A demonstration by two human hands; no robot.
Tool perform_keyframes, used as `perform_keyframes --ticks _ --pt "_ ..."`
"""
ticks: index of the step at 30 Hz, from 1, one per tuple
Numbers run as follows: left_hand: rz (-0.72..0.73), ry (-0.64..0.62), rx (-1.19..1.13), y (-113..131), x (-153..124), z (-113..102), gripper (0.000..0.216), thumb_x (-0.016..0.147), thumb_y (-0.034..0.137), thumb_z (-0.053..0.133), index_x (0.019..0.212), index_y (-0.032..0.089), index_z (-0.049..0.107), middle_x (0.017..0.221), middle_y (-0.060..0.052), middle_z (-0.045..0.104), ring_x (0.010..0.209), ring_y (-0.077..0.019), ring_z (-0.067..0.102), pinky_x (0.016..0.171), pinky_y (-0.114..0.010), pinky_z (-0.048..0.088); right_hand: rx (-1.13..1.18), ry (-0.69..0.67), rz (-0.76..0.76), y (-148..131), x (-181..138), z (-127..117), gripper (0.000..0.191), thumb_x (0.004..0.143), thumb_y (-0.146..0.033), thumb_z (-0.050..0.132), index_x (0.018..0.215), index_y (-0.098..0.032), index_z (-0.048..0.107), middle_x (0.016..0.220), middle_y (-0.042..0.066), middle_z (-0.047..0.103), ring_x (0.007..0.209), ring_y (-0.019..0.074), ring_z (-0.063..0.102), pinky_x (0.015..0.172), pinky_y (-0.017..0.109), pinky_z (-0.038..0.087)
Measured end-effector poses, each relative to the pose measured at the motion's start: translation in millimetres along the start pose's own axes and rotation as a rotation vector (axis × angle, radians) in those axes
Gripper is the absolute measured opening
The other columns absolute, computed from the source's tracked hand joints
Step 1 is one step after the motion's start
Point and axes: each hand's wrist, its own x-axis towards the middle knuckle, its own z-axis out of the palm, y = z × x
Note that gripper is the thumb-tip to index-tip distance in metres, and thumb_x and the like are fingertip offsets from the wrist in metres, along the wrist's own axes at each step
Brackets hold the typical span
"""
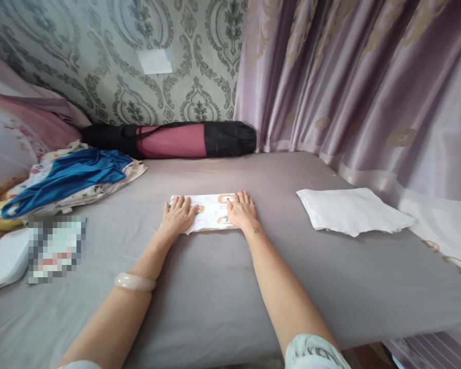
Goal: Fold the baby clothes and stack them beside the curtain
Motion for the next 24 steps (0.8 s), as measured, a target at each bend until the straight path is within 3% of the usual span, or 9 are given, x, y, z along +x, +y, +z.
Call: perform_keyframes --ticks 5,10,18,24 --pt "0.083 0.114 0.018 27 -12 0 0.057 0.097 0.04 0.022 0.137 0.006 0.045 0.147 -0.02 0.039 0.142 -0.031 0.025 0.115 -0.057 0.006 -0.025 0.123 -0.128 -27 -14 -4 0.057 0.097 -0.035 0.022 0.142 -0.005 0.039 0.154 0.018 0.026 0.144 0.0279 0.017 0.116 0.046 0.006" --pt "0.158 0.058 0.001 49 -21 5 0.058 0.097 0.035 0.02 0.141 0.002 0.039 0.15 -0.02 0.034 0.142 -0.03 0.023 0.116 -0.053 0.009 0.011 0.125 -0.243 -46 -24 11 0.055 0.095 -0.028 0.026 0.144 -0.004 0.037 0.153 0.015 0.029 0.143 0.0257 0.018 0.116 0.043 0.003" --pt "0.126 0.008 0.001 49 -19 9 0.059 0.097 0.036 0.02 0.144 0.003 0.034 0.15 -0.02 0.033 0.141 -0.0307 0.025 0.115 -0.052 0.013 0.025 0.122 -0.213 -45 -23 19 0.056 0.095 -0.029 0.025 0.143 -0.004 0.037 0.153 0.014 0.032 0.141 0.0246 0.023 0.116 0.041 0.004" --pt "0.19 -0.073 -0.033 29 -11 -1 0.058 0.097 0.041 0.024 0.144 0.011 0.036 0.149 -0.017 0.036 0.141 -0.0287 0.028 0.114 -0.051 0.018 0.029 -0.017 -0.188 -31 -18 2 0.057 0.096 -0.033 0.022 0.147 -0.01 0.031 0.155 0.011 0.026 0.144 0.0238 0.017 0.116 0.044 0.005"
